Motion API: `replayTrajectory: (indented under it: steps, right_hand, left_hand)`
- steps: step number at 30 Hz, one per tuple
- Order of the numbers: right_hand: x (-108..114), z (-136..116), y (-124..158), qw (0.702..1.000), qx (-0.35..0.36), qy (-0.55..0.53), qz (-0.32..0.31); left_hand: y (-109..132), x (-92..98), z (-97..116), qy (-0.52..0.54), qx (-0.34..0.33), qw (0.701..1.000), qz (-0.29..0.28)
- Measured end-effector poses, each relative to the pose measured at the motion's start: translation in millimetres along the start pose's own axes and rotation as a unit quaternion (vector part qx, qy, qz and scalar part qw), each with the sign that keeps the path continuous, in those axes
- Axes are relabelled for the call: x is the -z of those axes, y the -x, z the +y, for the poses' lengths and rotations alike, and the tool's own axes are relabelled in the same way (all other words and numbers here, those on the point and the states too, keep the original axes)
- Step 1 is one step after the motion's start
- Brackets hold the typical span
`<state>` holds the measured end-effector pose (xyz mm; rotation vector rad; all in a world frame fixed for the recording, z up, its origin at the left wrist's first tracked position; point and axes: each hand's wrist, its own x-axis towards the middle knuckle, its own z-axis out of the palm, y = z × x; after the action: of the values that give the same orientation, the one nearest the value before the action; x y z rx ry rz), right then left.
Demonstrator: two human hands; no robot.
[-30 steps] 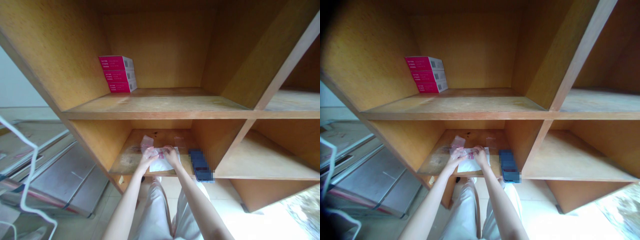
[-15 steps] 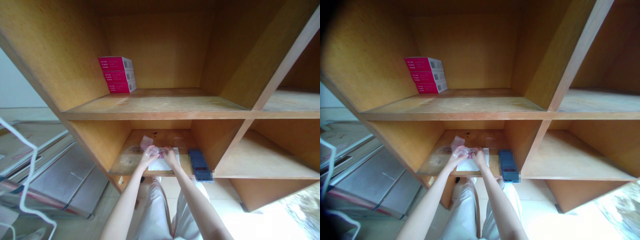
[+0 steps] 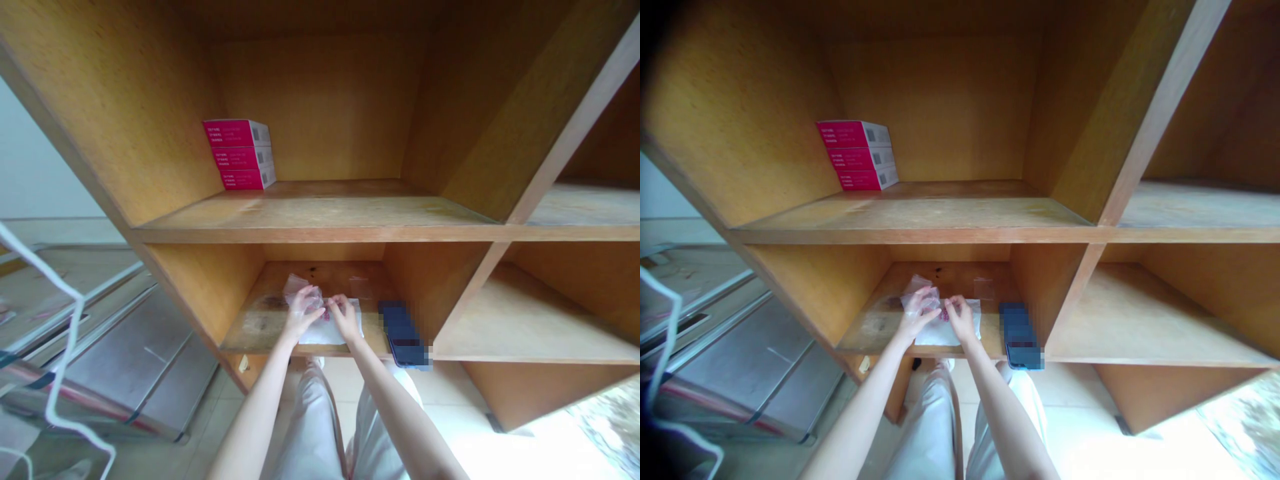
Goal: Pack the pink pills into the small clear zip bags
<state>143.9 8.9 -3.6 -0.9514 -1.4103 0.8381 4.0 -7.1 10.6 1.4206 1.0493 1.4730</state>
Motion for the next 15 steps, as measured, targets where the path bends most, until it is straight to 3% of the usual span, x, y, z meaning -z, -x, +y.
replayTrajectory:
  steps: [8, 15]
  right_hand:
    - [2, -4, 1, 0.996, 0.029, -0.036, -0.073]
    - [-1, 4, 0, 0.998, 0.006, -0.019, -0.064]
  left_hand:
    - [0, -10.3, -5, -0.011, -0.03, 0.999, -0.015]
    - [10, -11.0, 2, 0.07, 0.046, 0.996, -0.028]
